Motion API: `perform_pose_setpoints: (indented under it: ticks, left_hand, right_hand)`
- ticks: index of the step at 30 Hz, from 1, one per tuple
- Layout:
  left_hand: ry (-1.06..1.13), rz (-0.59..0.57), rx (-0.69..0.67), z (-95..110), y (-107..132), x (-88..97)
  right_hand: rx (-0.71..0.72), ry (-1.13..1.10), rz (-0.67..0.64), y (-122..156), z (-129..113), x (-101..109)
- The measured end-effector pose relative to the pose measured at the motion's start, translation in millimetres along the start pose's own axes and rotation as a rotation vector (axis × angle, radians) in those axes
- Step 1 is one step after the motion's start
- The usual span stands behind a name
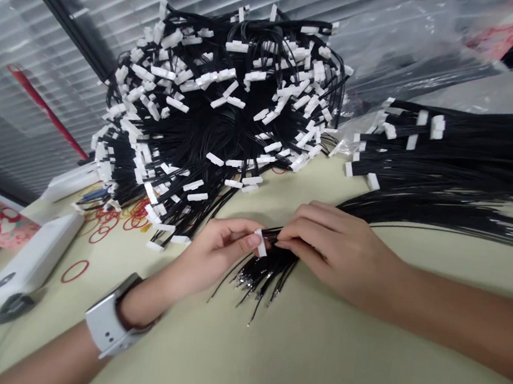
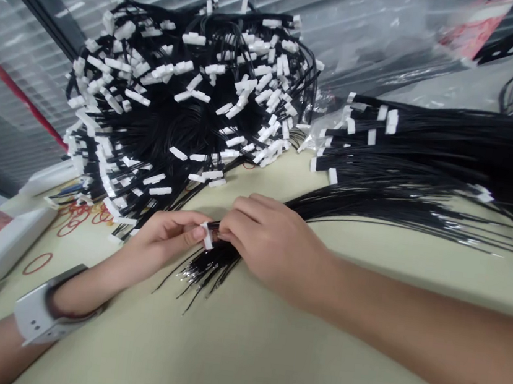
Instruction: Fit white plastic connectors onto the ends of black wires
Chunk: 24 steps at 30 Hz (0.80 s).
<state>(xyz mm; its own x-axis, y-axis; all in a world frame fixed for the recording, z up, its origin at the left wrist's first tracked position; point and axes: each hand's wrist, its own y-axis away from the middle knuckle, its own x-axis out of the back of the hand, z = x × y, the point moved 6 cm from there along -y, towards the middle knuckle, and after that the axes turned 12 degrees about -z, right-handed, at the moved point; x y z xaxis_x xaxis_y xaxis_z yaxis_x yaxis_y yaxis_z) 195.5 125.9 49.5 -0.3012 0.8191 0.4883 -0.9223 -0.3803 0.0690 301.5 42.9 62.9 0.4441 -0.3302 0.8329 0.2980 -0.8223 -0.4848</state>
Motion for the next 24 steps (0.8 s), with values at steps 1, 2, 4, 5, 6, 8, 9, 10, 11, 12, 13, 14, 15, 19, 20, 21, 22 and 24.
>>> perform_pose_setpoints:
  ticks: [1,2,4,5,6,8,9,10,11,12,13,14,15,19,20,21,22,24]
  left_hand:
    - [0.006,0.001,0.001,-0.2,0.0,0.2]
    - [0.009,-0.001,0.004,-0.5,0.0,0.3]
    - [0.004,-0.008,0.011,-0.5,-0.1,0.3]
    - [-0.001,-0.015,0.015,-0.5,-0.1,0.2]
    - [-0.006,-0.025,0.018,-0.3,0.0,-0.1]
    - [-0.005,-0.044,0.018,0.3,0.0,-0.9]
    - [-0.001,-0.050,0.019,0.6,0.1,-1.1]
    - [0.003,-0.054,0.020,0.7,0.1,-1.3]
    - [0.006,-0.055,0.022,0.9,0.2,-1.3]
    - [0.007,-0.052,0.024,1.0,0.3,-1.2]
    - [0.006,-0.049,0.028,1.0,0.4,-1.0]
    - [0.004,-0.047,0.031,1.1,0.4,-1.0]
    - [0.002,-0.046,0.033,1.1,0.5,-1.0]
    - [0.004,-0.066,0.036,1.5,0.5,-1.9]
    - [0.006,-0.070,0.035,1.7,0.5,-2.0]
    - [0.007,-0.071,0.034,2.0,0.5,-1.9]
    - [0.006,-0.070,0.030,2.4,0.6,-1.7]
    - [0.004,-0.068,0.022,2.9,1.0,-1.6]
  right_hand:
    - [-0.002,-0.007,0.009,0.1,-0.1,0.5]
    - [-0.002,-0.009,0.014,0.2,-0.3,0.9]
    - [0.000,-0.003,0.015,0.5,-1.0,0.9]
    - [0.002,0.003,0.013,0.7,-1.4,0.8]
    - [0.004,0.010,0.014,1.0,-1.7,0.8]
    - [0.006,0.016,0.024,1.5,-2.2,1.2]
    - [0.008,0.016,0.030,1.7,-2.5,1.4]
    - [0.012,0.014,0.037,1.8,-2.7,1.6]
    - [0.015,0.012,0.040,1.8,-2.8,1.4]
    - [0.018,0.012,0.042,1.8,-2.8,1.2]
    - [0.019,0.011,0.042,1.7,-2.7,0.8]
    - [0.022,0.011,0.042,1.7,-2.7,0.6]
    - [0.025,0.011,0.044,1.6,-2.7,0.6]
    - [0.023,0.016,0.038,1.2,-3.1,1.1]
    - [0.023,0.018,0.035,1.0,-3.4,1.4]
    - [0.025,0.020,0.035,0.9,-3.9,1.8]
    - [0.031,0.021,0.039,0.8,-4.5,2.3]
    - [0.047,0.025,0.048,1.0,-5.7,2.8]
